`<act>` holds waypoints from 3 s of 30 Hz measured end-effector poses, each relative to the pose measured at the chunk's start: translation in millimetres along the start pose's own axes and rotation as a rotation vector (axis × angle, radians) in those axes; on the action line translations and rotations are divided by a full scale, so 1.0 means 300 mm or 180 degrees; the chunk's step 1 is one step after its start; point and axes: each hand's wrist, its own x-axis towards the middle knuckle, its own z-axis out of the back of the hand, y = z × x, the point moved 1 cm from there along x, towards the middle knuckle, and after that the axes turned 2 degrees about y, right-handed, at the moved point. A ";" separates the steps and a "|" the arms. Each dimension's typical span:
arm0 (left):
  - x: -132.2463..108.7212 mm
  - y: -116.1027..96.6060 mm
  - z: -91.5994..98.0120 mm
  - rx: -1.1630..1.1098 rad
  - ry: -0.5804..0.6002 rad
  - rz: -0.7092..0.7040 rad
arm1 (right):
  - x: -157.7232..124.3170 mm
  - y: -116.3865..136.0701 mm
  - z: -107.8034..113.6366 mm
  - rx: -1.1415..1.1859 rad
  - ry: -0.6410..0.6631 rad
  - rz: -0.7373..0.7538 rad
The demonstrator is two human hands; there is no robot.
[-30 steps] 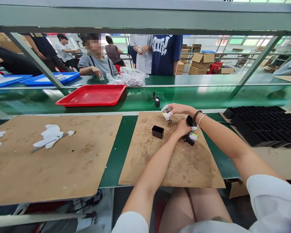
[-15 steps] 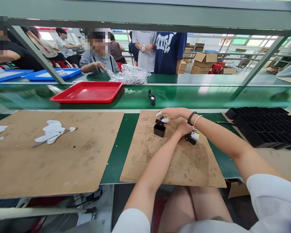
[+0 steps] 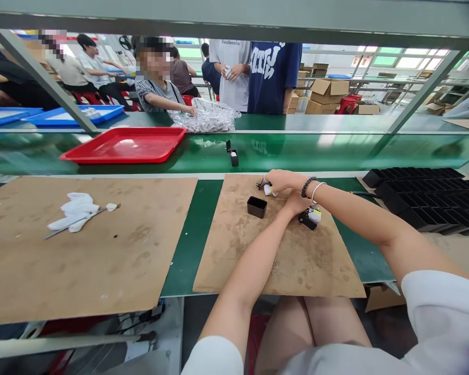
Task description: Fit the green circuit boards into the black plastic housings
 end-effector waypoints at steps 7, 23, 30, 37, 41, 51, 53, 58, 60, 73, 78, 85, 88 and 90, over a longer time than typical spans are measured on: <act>-0.005 0.008 0.026 -0.0018 -0.0326 0.0092 | -0.135 -0.229 0.008 0.2923 -0.0744 0.0346; -0.018 0.034 0.046 -0.0067 -0.0254 -0.0236 | -0.442 -0.348 -0.332 0.5074 -0.2714 0.0115; -0.034 0.029 0.042 0.0082 -0.0245 -0.0629 | -0.441 -0.316 -0.344 0.4323 -0.2848 0.0474; -0.056 0.001 0.049 0.0315 -0.0246 -0.0856 | -0.475 -0.300 -0.345 0.4027 -0.2867 0.0434; -0.060 0.000 0.053 0.0327 -0.0198 -0.0946 | -0.478 -0.294 -0.344 0.4029 -0.2848 0.0464; -0.063 -0.002 0.052 0.0294 -0.0156 -0.1041 | -0.469 -0.290 -0.357 0.4194 -0.2844 0.0373; -0.065 -0.005 0.053 0.0318 -0.0154 -0.1021 | -0.470 -0.284 -0.353 0.4333 -0.2800 0.0360; -0.070 -0.006 0.058 0.0422 -0.0215 -0.0960 | -0.487 -0.294 -0.341 0.5054 -0.2831 0.0418; -0.072 -0.005 0.060 0.0422 -0.0231 -0.0956 | -0.499 -0.312 -0.337 0.5280 -0.2843 0.0425; -0.076 -0.011 0.063 0.0318 -0.0212 -0.0927 | -0.484 -0.328 -0.358 0.6740 -0.2652 0.0184; -0.078 -0.016 0.059 0.0356 -0.0305 -0.0856 | -0.483 -0.328 -0.360 0.6867 -0.2574 0.0127; -0.073 0.009 0.058 0.0410 -0.0878 0.0027 | -0.474 -0.337 -0.378 0.6944 -0.2349 0.0068; -0.072 -0.007 0.076 0.0707 -0.0919 0.0040 | -0.466 -0.348 -0.387 0.7132 -0.2272 0.0075; -0.076 -0.027 0.089 0.1213 -0.0927 0.0121 | -0.462 -0.353 -0.390 0.7297 -0.2201 0.0054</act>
